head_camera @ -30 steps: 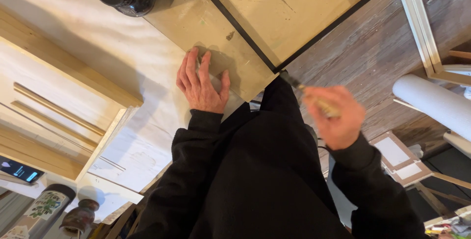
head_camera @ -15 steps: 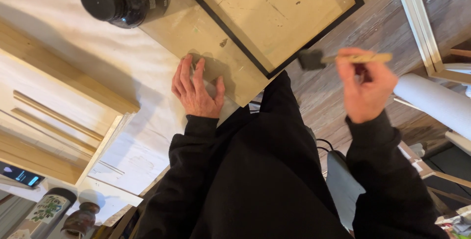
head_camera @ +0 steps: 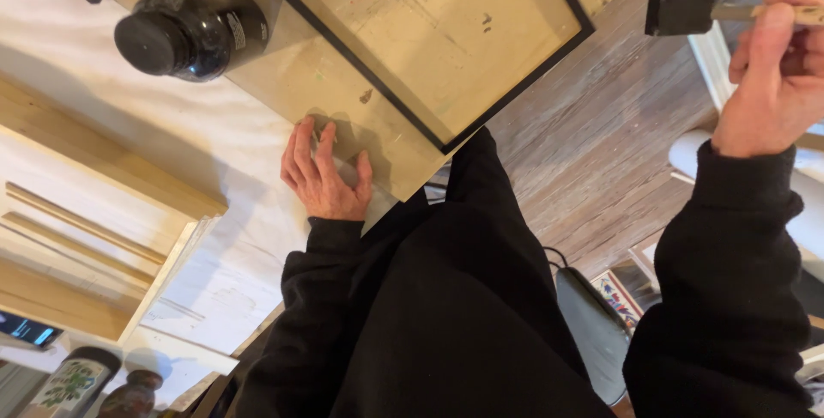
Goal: Painting the edges of wooden picture frames with black paint using a foam brush.
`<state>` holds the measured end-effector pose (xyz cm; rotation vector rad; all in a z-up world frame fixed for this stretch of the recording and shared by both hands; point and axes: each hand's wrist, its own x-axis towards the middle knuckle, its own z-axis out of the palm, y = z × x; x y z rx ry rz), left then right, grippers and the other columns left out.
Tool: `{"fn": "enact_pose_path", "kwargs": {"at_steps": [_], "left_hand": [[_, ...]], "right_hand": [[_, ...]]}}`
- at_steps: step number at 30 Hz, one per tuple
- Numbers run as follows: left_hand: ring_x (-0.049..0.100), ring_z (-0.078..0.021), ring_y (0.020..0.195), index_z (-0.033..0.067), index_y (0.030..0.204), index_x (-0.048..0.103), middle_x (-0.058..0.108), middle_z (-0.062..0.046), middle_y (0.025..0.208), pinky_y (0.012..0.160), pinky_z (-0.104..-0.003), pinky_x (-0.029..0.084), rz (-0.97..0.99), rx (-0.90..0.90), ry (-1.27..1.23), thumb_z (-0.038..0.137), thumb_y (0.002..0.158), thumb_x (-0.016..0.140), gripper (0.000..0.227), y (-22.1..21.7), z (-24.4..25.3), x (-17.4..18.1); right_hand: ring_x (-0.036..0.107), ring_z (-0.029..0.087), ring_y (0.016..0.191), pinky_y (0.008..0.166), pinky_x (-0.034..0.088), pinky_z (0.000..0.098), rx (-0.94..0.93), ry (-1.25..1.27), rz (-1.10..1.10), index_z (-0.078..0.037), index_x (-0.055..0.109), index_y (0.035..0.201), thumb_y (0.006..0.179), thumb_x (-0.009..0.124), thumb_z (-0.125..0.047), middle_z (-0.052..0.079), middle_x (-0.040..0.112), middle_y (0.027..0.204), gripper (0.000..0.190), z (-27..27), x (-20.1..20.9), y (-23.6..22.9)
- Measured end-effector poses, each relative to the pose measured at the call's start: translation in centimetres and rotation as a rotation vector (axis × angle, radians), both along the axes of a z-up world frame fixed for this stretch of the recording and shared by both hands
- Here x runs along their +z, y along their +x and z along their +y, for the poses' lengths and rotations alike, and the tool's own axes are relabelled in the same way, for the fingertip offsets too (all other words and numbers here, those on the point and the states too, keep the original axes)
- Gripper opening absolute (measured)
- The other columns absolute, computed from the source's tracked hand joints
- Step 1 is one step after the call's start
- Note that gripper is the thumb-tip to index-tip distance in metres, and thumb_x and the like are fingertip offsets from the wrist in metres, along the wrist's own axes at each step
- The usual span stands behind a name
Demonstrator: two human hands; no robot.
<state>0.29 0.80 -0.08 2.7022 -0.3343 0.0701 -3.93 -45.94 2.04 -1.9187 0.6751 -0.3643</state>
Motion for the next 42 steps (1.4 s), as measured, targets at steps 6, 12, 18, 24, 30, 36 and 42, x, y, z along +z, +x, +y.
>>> {"fn": "enact_pose_path", "kwargs": {"at_steps": [6, 12, 18, 24, 30, 36, 42], "left_hand": [[0.043, -0.0377, 0.143, 0.0061, 0.140, 0.057, 0.048, -0.016, 0.153, 0.120, -0.050, 0.031, -0.022, 0.042, -0.027, 0.024, 0.091, 0.078, 0.056, 0.1, 0.0, 0.1], [0.043, -0.0362, 0.147, 0.0062, 0.143, 0.056, 0.048, -0.015, 0.156, 0.121, -0.051, 0.030, 0.032, 0.120, -0.033, 0.021, 0.091, 0.078, 0.059, -0.1, 0.4, -0.3], [0.046, -0.0363, 0.145, 0.0039, 0.141, 0.056, 0.051, -0.017, 0.153, 0.119, -0.050, 0.033, -0.018, 0.155, 0.010, 0.018, 0.091, 0.076, 0.056, 0.4, -0.3, 0.1], [0.048, -0.0386, 0.144, 0.0023, 0.141, 0.056, 0.052, -0.018, 0.153, 0.120, -0.051, 0.035, -0.018, 0.162, 0.088, 0.017, 0.090, 0.075, 0.056, 0.2, -1.3, 0.3], [0.048, -0.0401, 0.146, -0.0013, 0.140, 0.055, 0.053, -0.021, 0.154, 0.125, -0.054, 0.035, -0.066, 0.222, 0.007, 0.009, 0.092, 0.068, 0.051, 0.2, -3.1, 0.1], [0.049, -0.0407, 0.146, -0.0018, 0.139, 0.056, 0.054, -0.022, 0.152, 0.125, -0.055, 0.034, -0.079, 0.242, 0.048, 0.008, 0.092, 0.067, 0.049, 0.0, -2.7, 0.3], [0.048, -0.0398, 0.148, -0.0009, 0.139, 0.056, 0.052, -0.021, 0.155, 0.127, -0.054, 0.034, -0.086, 0.244, 0.035, 0.008, 0.093, 0.067, 0.049, 0.0, -2.9, 0.0]], "right_hand": [[0.047, 0.007, 0.066, 0.059, 0.034, 0.0176, 0.042, 0.079, -0.078, 0.003, 0.065, 0.129, 0.125, 0.057, -0.013, 0.001, 0.056, 0.083, 0.018, -1.8, 3.0, 4.9], [0.068, 0.015, 0.088, 0.073, 0.055, 0.0247, 0.524, -0.080, -0.273, 0.007, 0.058, 0.129, 0.121, 0.052, 0.002, 0.011, 0.065, 0.107, 0.011, -2.3, 3.8, 17.5], [0.071, 0.017, 0.082, 0.069, 0.053, 0.0253, 0.793, -0.318, -0.324, 0.011, 0.057, 0.118, 0.115, 0.055, 0.009, 0.020, 0.073, 0.097, 0.004, -1.3, 4.9, 25.1], [0.075, 0.013, 0.078, 0.067, 0.055, 0.0228, 0.867, -0.287, -0.245, 0.004, 0.060, 0.109, 0.111, 0.060, -0.003, 0.012, 0.080, 0.098, 0.008, -4.4, 0.4, 27.6], [0.074, 0.019, 0.085, 0.068, 0.053, 0.0280, 1.015, -0.382, -0.322, 0.008, 0.054, 0.099, 0.116, 0.064, 0.002, 0.019, 0.077, 0.108, 0.021, -3.7, 2.0, 28.0], [0.074, 0.020, 0.091, 0.073, 0.058, 0.0272, 1.009, -0.141, -0.272, 0.012, 0.054, 0.117, 0.118, 0.053, 0.001, 0.019, 0.071, 0.116, 0.011, -5.6, 1.2, 28.6], [0.074, 0.020, 0.086, 0.070, 0.058, 0.0274, 1.052, -0.156, -0.246, 0.010, 0.048, 0.110, 0.122, 0.053, -0.002, 0.018, 0.070, 0.101, 0.018, -8.4, -0.9, 29.4]]}}
